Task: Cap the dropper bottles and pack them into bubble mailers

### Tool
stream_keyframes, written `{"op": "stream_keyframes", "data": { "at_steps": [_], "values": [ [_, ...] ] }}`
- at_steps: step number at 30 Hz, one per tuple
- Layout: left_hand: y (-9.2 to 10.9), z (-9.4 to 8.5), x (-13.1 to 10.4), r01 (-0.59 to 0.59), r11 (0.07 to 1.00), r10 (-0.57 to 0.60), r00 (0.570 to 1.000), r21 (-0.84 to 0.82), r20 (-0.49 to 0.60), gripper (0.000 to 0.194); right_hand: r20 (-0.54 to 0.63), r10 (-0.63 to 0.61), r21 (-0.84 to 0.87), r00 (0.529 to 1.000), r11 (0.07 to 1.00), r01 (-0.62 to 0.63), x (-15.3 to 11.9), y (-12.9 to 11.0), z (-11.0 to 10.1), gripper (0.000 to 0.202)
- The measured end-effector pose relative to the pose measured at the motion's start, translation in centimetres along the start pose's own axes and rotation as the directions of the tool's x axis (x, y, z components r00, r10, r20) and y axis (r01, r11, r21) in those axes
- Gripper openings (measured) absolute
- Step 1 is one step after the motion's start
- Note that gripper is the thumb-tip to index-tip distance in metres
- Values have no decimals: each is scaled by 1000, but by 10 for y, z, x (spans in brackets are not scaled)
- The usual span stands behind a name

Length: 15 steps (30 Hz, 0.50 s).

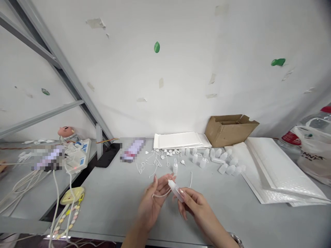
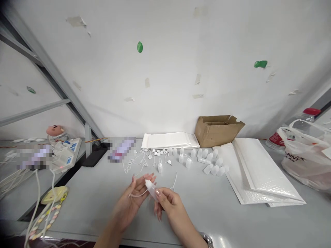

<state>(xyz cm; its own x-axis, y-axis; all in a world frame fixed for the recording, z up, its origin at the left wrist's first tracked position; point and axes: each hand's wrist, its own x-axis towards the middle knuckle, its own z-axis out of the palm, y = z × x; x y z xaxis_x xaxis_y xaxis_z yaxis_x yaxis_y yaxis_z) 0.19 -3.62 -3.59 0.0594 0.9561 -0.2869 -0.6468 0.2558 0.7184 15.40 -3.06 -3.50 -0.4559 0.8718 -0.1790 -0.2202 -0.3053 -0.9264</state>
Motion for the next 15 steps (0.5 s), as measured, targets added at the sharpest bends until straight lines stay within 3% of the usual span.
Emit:
{"op": "stream_keyframes", "data": {
  "at_steps": [4,8,15],
  "values": [
    [3,2,0,97,974,-73,990,-207,121,52,-149,-115,-178,982,980,88,0,-4,-6,44],
    [5,2,-2,56,972,-32,994,-229,105,40,-234,-181,-324,955,941,99,-4,-3,-8,41],
    [4,5,-6,-40,976,45,999,-216,22,30,-166,-291,-580,942,802,146,-13,4,-6,31]
  ]
}}
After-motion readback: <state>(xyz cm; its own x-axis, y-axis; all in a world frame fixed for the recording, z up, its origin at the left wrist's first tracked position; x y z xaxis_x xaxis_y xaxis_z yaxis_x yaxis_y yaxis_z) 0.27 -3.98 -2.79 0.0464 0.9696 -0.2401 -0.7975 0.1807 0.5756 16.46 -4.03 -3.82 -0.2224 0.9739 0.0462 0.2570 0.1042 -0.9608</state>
